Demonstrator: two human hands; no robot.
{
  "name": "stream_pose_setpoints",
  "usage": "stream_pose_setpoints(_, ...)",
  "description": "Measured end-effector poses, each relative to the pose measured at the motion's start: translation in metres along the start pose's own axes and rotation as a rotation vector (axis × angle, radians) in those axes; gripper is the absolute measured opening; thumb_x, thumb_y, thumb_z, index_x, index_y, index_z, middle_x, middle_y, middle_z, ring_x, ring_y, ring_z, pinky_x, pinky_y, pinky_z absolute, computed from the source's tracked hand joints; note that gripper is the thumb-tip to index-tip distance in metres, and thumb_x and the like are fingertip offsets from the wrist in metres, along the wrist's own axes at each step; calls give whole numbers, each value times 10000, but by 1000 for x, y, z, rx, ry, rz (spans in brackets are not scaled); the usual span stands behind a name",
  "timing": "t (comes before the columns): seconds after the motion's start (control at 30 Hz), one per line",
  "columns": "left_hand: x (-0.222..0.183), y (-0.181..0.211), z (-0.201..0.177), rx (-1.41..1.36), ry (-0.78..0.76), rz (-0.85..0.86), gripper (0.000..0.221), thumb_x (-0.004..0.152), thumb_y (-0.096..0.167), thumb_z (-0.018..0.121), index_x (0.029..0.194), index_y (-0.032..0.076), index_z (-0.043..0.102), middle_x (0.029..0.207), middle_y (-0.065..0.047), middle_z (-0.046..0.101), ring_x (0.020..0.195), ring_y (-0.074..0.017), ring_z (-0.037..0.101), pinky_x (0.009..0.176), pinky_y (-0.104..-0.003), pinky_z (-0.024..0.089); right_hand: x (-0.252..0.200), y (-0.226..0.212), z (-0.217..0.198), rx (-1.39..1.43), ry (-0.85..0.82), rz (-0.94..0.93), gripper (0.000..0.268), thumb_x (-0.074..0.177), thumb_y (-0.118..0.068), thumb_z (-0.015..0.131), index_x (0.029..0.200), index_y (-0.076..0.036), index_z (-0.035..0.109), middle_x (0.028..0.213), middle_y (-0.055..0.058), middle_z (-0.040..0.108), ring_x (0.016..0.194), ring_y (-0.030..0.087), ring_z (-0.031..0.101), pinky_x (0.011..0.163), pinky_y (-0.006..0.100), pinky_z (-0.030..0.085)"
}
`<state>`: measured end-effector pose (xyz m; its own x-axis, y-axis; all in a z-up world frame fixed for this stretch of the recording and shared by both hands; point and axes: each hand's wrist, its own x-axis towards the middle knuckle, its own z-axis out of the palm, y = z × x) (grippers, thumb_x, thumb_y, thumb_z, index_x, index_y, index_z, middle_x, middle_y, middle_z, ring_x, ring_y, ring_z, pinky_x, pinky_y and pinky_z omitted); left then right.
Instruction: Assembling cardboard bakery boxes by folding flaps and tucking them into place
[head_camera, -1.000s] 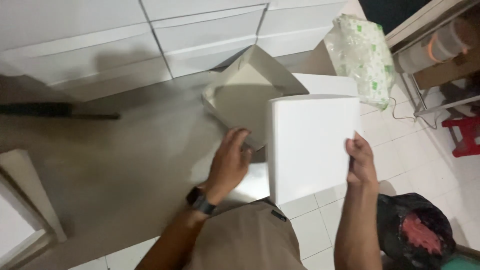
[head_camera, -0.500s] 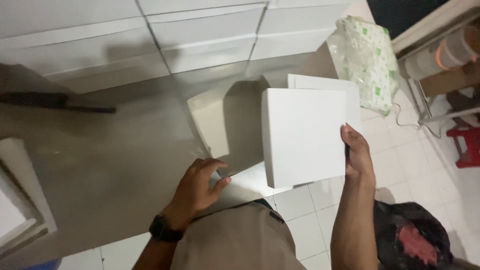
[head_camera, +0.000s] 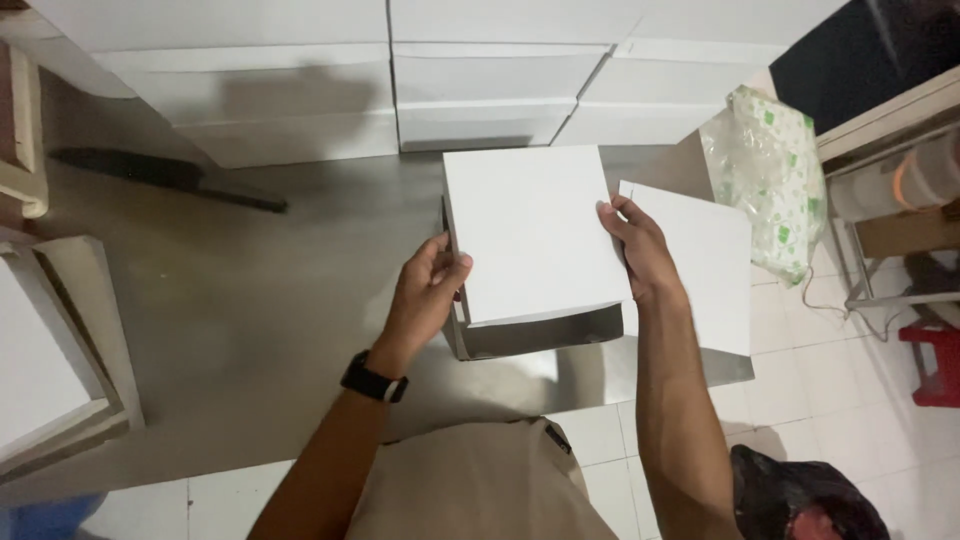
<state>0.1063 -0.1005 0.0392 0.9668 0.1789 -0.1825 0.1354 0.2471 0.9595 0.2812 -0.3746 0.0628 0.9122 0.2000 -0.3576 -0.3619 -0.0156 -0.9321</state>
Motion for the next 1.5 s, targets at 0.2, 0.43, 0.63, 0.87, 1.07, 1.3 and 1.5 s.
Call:
stream_pose_setpoints(0.2, -4, 4, 10, 91, 81, -49, 727, 990, 378, 679, 1526, -41, 425, 1155, -298, 684, 871, -336, 724, 630, -419, 622, -22, -20, 14, -354, 88, 17, 455, 1033, -358, 679, 1380, -87, 567, 1149, 223, 688, 1138, 317, 669, 967, 490, 549)
stream_pose_setpoints(0.43, -12, 4, 15, 61, 94, -113, 726, 981, 327, 683, 1534, -45, 395, 1175, -308, 675, 876, -363, 750, 584, -421, 629, -31, -26, 16, -574, 152, 46, 446, 1032, -400, 665, 1379, -134, 575, 1184, 226, 690, 1171, 322, 651, 974, 481, 541)
stream_pose_setpoints(0.63, -27, 8, 16, 34, 185, -145, 769, 960, 341, 689, 1533, -61, 371, 1231, -320, 625, 915, -396, 737, 575, -449, 630, -35, -21, 27, -620, 152, 4, 440, 1022, -366, 668, 1353, -88, 586, 1091, 253, 693, 1024, 344, 677, 827, 469, 578)
stream_pose_setpoints(0.87, -26, 10, 15, 53, 206, -177, 763, 944, 334, 714, 1543, -5, 384, 1261, -312, 613, 954, -414, 729, 568, -446, 638, -23, -8, 16, -720, 202, -16, 494, 998, -408, 684, 1357, -82, 590, 1008, 209, 697, 901, 307, 678, 705, 412, 583)
stream_pose_setpoints(1.07, -20, -1, 4, 104, 165, -203, 720, 962, 322, 696, 1535, -2, 404, 1247, -331, 604, 969, -456, 726, 573, -472, 638, -34, -10, 19, -866, 223, 7, 552, 994, -524, 661, 1346, -101, 617, 1045, 219, 718, 930, 340, 705, 721, 453, 593)
stream_pose_setpoints(1.3, -22, 8, -1, 94, 185, -218, 667, 975, 303, 685, 1523, 13, 440, 1267, -308, 587, 1122, -465, 695, 742, -495, 632, -43, -4, 24, -828, 226, 26, 549, 985, -496, 665, 1355, -93, 622, 1081, 226, 719, 996, 361, 715, 787, 468, 603)
stream_pose_setpoints(1.5, -39, 41, 2, 228, 187, -99, 634, 985, 350, 660, 1470, -36, 530, 1217, -358, 649, 1143, -512, 662, 930, -554, 546, -86, -18, 51, -610, 228, -92, 583, 963, -445, 679, 1343, -12, 595, 1030, 266, 682, 957, 365, 674, 791, 478, 580)
